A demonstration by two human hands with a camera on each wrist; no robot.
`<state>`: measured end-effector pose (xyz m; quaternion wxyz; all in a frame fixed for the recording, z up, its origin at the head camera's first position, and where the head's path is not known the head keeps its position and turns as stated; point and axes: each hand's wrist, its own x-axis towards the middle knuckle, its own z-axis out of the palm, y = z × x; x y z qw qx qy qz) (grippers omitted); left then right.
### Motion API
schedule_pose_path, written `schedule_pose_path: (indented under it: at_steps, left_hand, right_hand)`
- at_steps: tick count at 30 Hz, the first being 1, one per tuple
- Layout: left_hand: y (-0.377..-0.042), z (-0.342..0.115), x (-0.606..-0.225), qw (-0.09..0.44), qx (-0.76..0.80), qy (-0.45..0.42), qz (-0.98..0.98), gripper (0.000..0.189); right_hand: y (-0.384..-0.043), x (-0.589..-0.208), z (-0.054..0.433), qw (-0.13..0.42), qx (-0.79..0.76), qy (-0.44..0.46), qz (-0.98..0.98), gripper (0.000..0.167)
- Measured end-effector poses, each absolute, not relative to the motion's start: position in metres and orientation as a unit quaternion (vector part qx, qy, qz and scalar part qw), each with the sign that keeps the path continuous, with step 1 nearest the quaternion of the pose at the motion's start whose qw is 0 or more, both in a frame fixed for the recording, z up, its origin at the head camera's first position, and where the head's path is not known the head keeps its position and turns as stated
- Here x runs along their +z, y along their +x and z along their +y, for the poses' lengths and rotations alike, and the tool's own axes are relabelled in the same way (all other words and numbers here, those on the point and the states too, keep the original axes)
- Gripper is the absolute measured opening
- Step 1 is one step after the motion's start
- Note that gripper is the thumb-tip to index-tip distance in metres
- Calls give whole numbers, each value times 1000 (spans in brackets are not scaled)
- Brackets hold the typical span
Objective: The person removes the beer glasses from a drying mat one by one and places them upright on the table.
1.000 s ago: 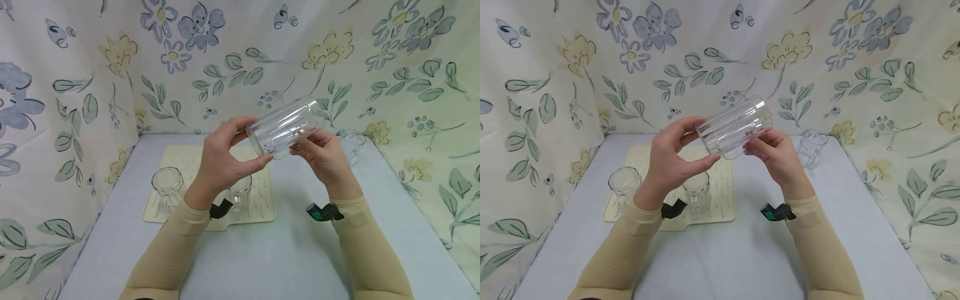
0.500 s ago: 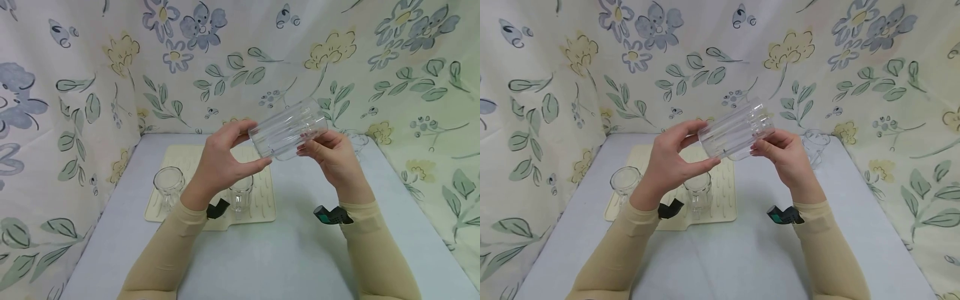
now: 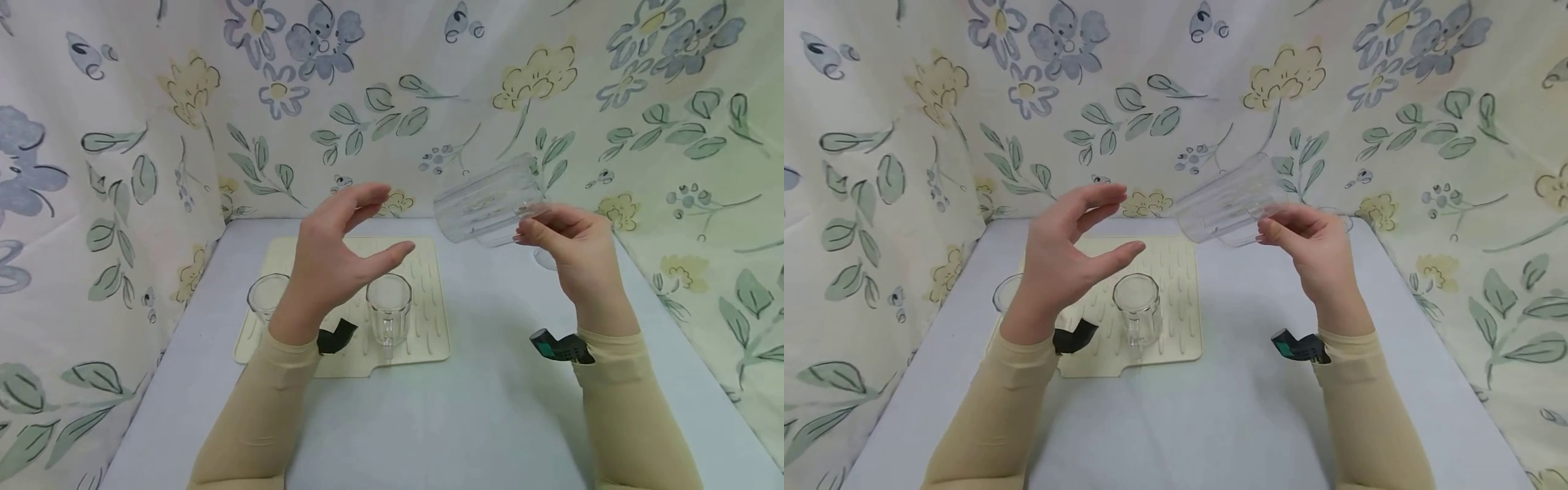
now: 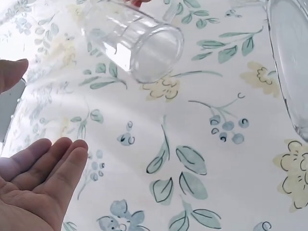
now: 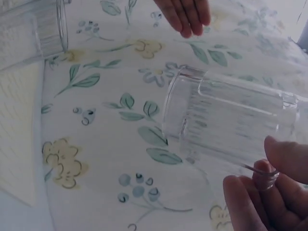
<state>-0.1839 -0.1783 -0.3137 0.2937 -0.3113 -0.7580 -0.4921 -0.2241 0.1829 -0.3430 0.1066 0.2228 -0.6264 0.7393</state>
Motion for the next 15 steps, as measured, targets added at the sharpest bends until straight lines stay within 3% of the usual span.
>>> schedule_pose_path:
  at_steps: [15]
  left_hand:
    - [-182,-204,-307,322,-505,-292,-746,61]
  right_hand:
    - [-243,-360,204,179,690,74,-698,26]
